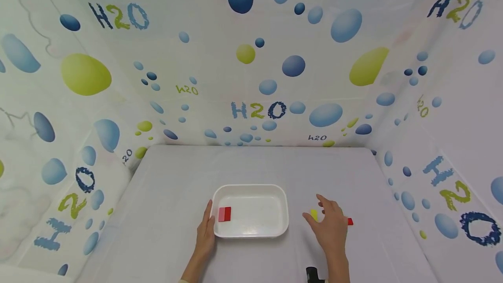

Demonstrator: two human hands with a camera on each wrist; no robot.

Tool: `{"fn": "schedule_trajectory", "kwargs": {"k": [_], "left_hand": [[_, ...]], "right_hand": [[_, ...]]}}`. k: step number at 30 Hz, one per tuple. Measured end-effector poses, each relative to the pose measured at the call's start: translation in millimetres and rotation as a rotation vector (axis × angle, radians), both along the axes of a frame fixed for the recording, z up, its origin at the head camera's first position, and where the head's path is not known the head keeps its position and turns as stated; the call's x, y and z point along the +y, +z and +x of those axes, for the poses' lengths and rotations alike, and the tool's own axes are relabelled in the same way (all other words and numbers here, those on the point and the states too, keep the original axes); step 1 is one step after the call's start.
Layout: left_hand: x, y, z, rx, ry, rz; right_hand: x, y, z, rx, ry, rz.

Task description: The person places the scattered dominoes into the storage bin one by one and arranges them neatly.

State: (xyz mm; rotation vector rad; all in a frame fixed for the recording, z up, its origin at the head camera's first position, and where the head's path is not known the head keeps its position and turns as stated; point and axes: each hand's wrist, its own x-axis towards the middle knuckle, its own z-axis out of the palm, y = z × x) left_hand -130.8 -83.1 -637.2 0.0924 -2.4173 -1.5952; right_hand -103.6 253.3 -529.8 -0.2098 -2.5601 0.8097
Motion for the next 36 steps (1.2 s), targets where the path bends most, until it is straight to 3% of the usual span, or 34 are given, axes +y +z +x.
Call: {"fn": "schedule_trajectory", "kwargs": {"k": [11,18,30,36], "left_hand": [[-0.2,3.1,0.4,-0.051,-0.021,0.003],[0.2,4.8,0.7,-0.088,-0.029,0.014],[0.5,3.2,0.8,-0.064,-0.018,0.006],[0.4,2.0,-0.1,-0.048,-0.019,-0.007]], "right_hand": [[41,-4.4,18.1,-0.344,-0.153,-0.017],[59,-19.8,24.0,-0.447,-0.222,-0.038],[74,-48.2,25.9,-0.592,-0.236,-0.045],[74,-63.9,22.6,-0.675,-0.286,-0.091]]}}
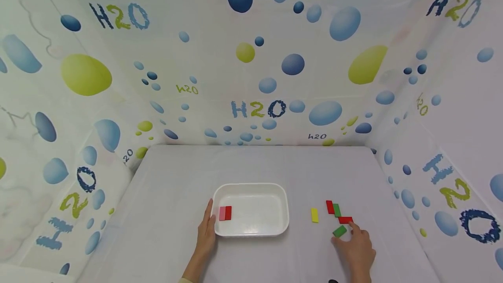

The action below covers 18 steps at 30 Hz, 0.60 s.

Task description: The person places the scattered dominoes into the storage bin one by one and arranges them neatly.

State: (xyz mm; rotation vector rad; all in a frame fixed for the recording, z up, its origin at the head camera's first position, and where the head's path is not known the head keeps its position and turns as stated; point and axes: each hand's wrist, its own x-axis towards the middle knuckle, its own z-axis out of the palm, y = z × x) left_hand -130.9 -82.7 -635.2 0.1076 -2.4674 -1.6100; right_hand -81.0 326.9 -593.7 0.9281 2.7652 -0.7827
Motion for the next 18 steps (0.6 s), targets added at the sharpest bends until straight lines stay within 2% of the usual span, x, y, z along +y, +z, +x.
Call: {"fn": "schedule_trajectory", "kwargs": {"k": [6,18], "left_hand": [[-0.7,-1.4,-0.5,0.006,0.000,-0.007],[-1.6,-1.4,-0.2,0.017,0.010,-0.001]], "right_hand": [[-3,-10.9,-2.6,0.004,-0.038,-0.009],[-2,-14.4,-3.4,0.016,-0.045,-0.018]]}}
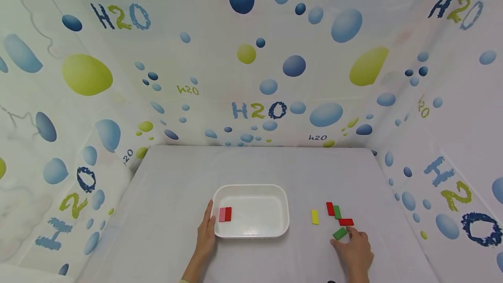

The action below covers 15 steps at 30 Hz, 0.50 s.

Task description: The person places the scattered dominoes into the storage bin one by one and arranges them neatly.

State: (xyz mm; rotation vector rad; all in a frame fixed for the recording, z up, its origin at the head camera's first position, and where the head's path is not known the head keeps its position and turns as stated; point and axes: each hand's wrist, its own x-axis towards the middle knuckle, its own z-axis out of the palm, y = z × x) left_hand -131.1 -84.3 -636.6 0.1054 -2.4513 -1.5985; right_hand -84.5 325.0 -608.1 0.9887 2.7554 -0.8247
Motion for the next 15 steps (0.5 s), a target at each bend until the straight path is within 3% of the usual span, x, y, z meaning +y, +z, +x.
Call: {"fn": "schedule_trajectory", "kwargs": {"k": [10,15], "left_hand": [[0.5,1.6,1.6,-0.053,0.001,0.013],[0.5,2.6,2.1,-0.047,0.000,0.017]], "right_hand": [[-1.2,-3.7,-0.3,0.046,0.003,0.025],[-1.1,-6.7,0.0,0.068,-0.009,0.014]]}}
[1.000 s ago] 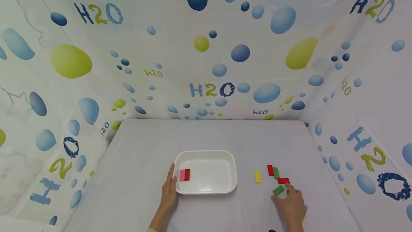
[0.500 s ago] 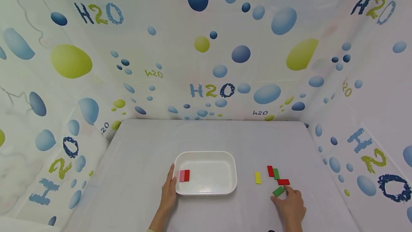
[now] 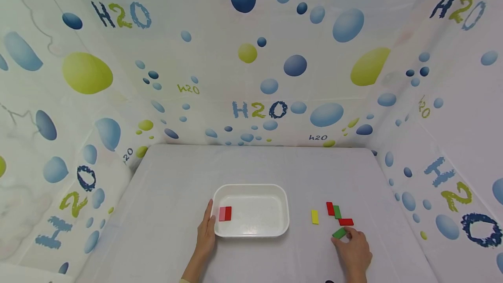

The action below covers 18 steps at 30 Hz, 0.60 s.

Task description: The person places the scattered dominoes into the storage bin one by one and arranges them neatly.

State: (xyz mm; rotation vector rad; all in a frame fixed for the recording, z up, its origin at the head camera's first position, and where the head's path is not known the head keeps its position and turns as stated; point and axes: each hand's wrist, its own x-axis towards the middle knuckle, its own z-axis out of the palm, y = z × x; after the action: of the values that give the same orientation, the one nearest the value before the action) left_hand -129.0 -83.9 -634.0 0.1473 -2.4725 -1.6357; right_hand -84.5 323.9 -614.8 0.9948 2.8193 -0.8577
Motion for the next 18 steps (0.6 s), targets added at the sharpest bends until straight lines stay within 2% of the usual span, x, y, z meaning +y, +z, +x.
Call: {"fn": "schedule_trajectory", "kwargs": {"k": [11,18], "left_hand": [[0.1,-0.3,-0.3,0.010,-0.004,0.005],[-0.1,-0.4,-0.6,0.007,-0.006,0.010]], "right_hand": [[1.4,-5.8,1.8,0.029,0.006,0.019],[-0.4,-2.4,3.9,0.012,0.003,0.019]]}}
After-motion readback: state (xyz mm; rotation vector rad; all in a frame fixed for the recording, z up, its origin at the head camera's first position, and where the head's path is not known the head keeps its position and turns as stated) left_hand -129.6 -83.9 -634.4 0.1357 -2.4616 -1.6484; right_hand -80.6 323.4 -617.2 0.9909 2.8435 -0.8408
